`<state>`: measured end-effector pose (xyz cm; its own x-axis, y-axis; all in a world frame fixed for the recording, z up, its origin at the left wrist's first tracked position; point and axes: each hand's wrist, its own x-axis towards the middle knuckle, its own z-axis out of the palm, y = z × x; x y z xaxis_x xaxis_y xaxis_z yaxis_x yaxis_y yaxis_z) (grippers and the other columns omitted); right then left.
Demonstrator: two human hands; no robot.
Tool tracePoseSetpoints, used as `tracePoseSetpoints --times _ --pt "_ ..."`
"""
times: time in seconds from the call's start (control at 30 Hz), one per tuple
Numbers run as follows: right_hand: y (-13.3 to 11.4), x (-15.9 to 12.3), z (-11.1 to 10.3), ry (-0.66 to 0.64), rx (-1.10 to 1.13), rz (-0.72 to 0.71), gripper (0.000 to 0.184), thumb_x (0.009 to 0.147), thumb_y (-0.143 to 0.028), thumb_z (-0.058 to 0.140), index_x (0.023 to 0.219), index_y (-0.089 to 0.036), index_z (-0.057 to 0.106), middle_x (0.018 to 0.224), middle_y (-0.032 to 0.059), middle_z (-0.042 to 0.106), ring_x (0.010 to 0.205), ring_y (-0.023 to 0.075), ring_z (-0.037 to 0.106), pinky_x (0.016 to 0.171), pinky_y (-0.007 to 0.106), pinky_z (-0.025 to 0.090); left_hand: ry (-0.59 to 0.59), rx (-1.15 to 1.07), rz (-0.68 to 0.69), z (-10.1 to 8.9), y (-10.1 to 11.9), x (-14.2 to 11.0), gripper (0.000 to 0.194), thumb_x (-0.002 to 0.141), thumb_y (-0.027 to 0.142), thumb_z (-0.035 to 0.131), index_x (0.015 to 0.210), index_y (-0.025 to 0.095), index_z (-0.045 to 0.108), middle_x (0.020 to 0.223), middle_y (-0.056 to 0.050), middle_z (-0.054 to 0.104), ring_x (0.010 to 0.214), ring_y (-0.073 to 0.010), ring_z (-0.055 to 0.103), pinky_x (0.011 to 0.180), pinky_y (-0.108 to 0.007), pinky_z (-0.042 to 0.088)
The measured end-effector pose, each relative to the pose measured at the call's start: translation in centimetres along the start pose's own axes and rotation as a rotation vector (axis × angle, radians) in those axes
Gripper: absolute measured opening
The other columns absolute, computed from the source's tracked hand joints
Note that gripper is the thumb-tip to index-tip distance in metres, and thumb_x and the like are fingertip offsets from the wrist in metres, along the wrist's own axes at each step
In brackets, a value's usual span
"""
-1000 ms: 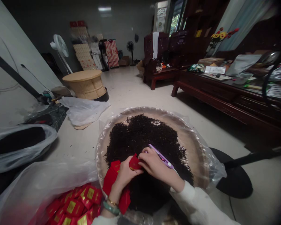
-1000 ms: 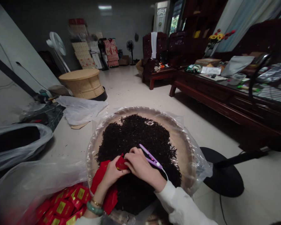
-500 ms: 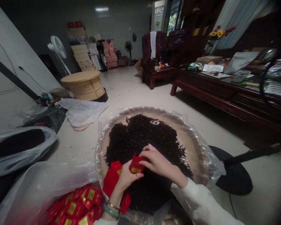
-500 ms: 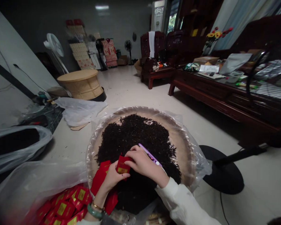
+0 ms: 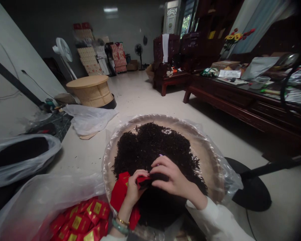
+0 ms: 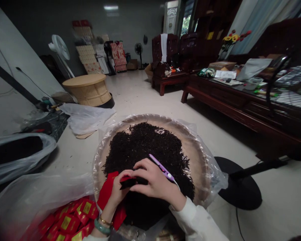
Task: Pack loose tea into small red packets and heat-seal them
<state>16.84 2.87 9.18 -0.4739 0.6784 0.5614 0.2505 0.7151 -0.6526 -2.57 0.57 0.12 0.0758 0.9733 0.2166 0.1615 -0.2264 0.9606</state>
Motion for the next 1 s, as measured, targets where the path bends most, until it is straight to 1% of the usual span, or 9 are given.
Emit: tracePoseSetpoints --times 0.07,0.13,0.27,0.37,0.5,0.6,0.7,0.87,1.0 --pt "-0.3 -0.5 0.2 -0.118 -0.007 -0.042 0.032 0.085 -0.042 0.064 0.11 -0.024 0.066 0.106 0.0106 0.063 0.096 0.0224 0.058 0.082 0.037 0.05 -0.014 -0.012 -0.016 0.0 0.1 0.0 0.023 0.065 0.034 0.074 0.079 0.018 0.065 0.085 -0.007 0.071 0.085 -0.0236 0.067 0.078 -0.036 0.054" --pt "-0.5 -0.8 0.5 -0.177 -0.067 -0.038 0.033 0.088 -0.042 0.059 0.114 -0.023 0.065 0.106 0.0112 0.062 0.095 0.0219 0.058 0.081 0.035 0.05 -0.022 -0.007 -0.043 0.1 0.2 -0.1 0.023 0.065 0.034 0.074 0.08 0.018 0.066 0.083 -0.006 0.072 0.079 -0.0217 0.067 0.075 -0.033 0.054" --pt "-0.4 -1.0 0.8 -0.294 -0.286 0.01 0.025 0.092 -0.035 0.055 0.11 -0.023 0.065 0.093 0.0079 0.063 0.081 0.0193 0.058 0.07 0.031 0.049 -0.025 0.026 -0.093 0.4 0.3 -0.2 0.024 0.062 0.032 0.075 0.079 0.018 0.065 0.078 -0.003 0.072 0.074 -0.0196 0.066 0.071 -0.03 0.053" --pt "0.0 -1.0 0.9 -0.357 -0.411 -0.005 0.019 0.092 -0.03 0.055 0.107 -0.022 0.063 0.094 0.0065 0.062 0.079 0.0176 0.058 0.066 0.028 0.048 -0.006 0.009 -0.145 0.6 0.2 -0.2 0.026 0.06 0.03 0.075 0.08 0.018 0.064 0.078 -0.002 0.071 0.075 -0.0194 0.065 0.07 -0.029 0.053" --pt "0.2 -1.0 1.2 -0.407 -0.514 0.037 0.016 0.087 -0.032 0.063 0.097 -0.019 0.064 0.099 0.0074 0.06 0.081 0.0188 0.058 0.066 0.029 0.048 0.029 0.032 -0.196 0.6 -0.4 -0.3 0.03 0.057 0.026 0.075 0.083 0.018 0.064 0.081 -0.002 0.07 0.078 -0.0203 0.064 0.073 -0.03 0.052" --pt "0.2 -0.7 1.7 -0.509 -0.58 0.117 0.016 0.083 -0.034 0.068 0.088 -0.018 0.065 0.088 0.006 0.061 0.078 0.02 0.059 0.063 0.029 0.047 0.017 0.074 -0.227 0.4 -0.8 -0.5 0.033 0.056 0.021 0.071 0.088 0.019 0.065 0.084 -0.002 0.07 0.08 -0.0201 0.063 0.074 -0.03 0.051" --pt "0.3 -0.2 2.2 -0.59 -0.568 0.165 0.015 0.085 -0.033 0.067 0.085 -0.018 0.067 0.084 0.0054 0.062 0.076 0.0197 0.059 0.063 0.028 0.046 -0.016 0.006 -0.191 0.1 -0.7 -0.6 0.035 0.061 0.023 0.067 0.096 0.019 0.066 0.095 -0.005 0.07 0.089 -0.0212 0.063 0.08 -0.031 0.051" --pt "0.4 0.5 2.0 -0.623 -0.571 0.182 0.016 0.087 -0.033 0.063 0.088 -0.017 0.068 0.088 0.0081 0.063 0.084 0.0227 0.059 0.07 0.031 0.047 0.005 -0.052 -0.193 -0.4 0.2 -0.1 0.027 0.07 0.031 0.066 0.093 0.018 0.071 0.096 -0.008 0.073 0.094 -0.0236 0.066 0.088 -0.034 0.05" --pt "0.3 0.7 1.5 -0.504 -0.514 0.181 0.014 0.087 -0.03 0.063 0.094 -0.018 0.067 0.099 0.008 0.062 0.087 0.0211 0.057 0.073 0.031 0.046 0.112 -0.079 -0.271 -0.1 1.0 0.6 0.023 0.067 0.035 0.071 0.082 0.018 0.074 0.085 -0.007 0.076 0.083 -0.0234 0.068 0.08 -0.032 0.053"
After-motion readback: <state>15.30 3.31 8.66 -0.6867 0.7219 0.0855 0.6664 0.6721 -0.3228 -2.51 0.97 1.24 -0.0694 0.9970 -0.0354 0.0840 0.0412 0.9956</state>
